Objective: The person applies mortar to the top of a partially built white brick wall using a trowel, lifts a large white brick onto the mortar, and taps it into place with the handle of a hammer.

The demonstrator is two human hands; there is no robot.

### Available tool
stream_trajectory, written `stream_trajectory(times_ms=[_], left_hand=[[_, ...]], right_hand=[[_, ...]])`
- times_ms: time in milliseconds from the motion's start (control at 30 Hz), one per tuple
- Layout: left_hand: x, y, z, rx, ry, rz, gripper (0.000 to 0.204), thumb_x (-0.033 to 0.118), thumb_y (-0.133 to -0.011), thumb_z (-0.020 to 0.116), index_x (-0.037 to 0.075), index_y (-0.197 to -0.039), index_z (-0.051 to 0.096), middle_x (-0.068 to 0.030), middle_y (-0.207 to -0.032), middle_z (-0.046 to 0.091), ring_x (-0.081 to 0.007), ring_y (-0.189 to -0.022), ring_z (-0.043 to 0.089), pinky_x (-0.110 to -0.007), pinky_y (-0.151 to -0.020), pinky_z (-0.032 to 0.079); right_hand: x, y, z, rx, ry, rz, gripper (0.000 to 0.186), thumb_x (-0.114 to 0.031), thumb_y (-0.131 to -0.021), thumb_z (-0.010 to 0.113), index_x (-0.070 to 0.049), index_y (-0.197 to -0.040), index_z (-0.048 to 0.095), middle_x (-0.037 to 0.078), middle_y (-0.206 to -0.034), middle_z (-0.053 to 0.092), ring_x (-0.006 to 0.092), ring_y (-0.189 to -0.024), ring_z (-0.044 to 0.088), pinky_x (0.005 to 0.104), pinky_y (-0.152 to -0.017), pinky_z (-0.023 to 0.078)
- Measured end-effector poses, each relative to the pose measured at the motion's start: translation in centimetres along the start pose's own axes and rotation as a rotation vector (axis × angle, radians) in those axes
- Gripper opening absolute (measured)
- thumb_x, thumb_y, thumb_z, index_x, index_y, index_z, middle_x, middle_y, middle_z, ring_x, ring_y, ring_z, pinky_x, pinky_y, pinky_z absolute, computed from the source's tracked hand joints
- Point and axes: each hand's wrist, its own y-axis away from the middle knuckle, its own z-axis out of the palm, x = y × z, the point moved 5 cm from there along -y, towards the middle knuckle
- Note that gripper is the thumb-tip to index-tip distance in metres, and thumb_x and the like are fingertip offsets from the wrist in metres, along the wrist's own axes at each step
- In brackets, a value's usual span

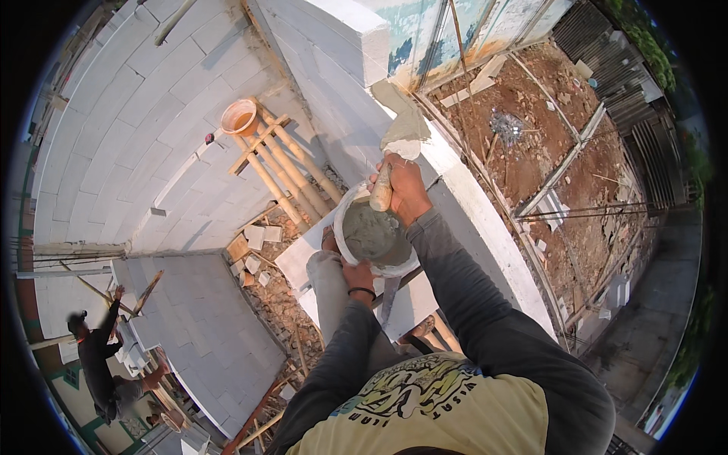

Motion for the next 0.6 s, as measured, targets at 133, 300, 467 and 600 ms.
stream_trajectory(times_ms=[133,300,467,600], left_hand=[[1.8,2.4,0.3,0.017,-0.065,-0.011,0.063,-0.009,-0.069,0.051,0.003,-0.131,0.044,-0.0118,-0.112,0.060,-0.0277,-0.091,0.065,-0.037,-0.056,0.059],[3.9,7.4,1.6,-0.080,-0.252,0.181,0.057,-0.012,-0.072,0.050,-0.002,-0.127,0.047,-0.0123,-0.114,0.061,-0.0255,-0.101,0.063,-0.035,-0.081,0.054],[6.1,14.2,3.4,-0.122,-0.433,0.437,0.059,-0.013,-0.072,0.050,-0.003,-0.131,0.046,-0.0144,-0.119,0.061,-0.0254,-0.107,0.060,-0.034,-0.096,0.045],[6.9,18.8,4.2,-0.157,-0.609,0.519,0.061,-0.011,-0.072,0.052,-0.003,-0.132,0.045,-0.0167,-0.119,0.061,-0.0265,-0.108,0.059,-0.035,-0.096,0.044]], right_hand=[[-0.2,9.4,-8.9,-0.037,0.213,0.056,0.025,-0.026,-0.094,0.057,-0.003,-0.104,0.053,0.008,-0.083,0.056,0.0185,-0.063,0.059,0.0358,-0.047,0.052],[-1.4,18.0,-19.4,-0.278,1.285,0.018,0.024,-0.023,-0.091,0.058,0.000,-0.096,0.059,0.013,-0.082,0.062,0.0260,-0.069,0.064,0.0388,-0.058,0.054],[2.5,18.1,-20.9,-0.430,2.111,-0.478,0.024,-0.020,-0.077,0.061,0.001,-0.084,0.069,0.022,-0.087,0.067,0.0376,-0.084,0.065,0.0444,-0.077,0.053],[5.9,20.3,-20.5,-0.721,1.896,-0.421,0.023,-0.023,-0.077,0.062,-0.001,-0.077,0.069,0.019,-0.081,0.066,0.0363,-0.083,0.066,0.0444,-0.073,0.053]])
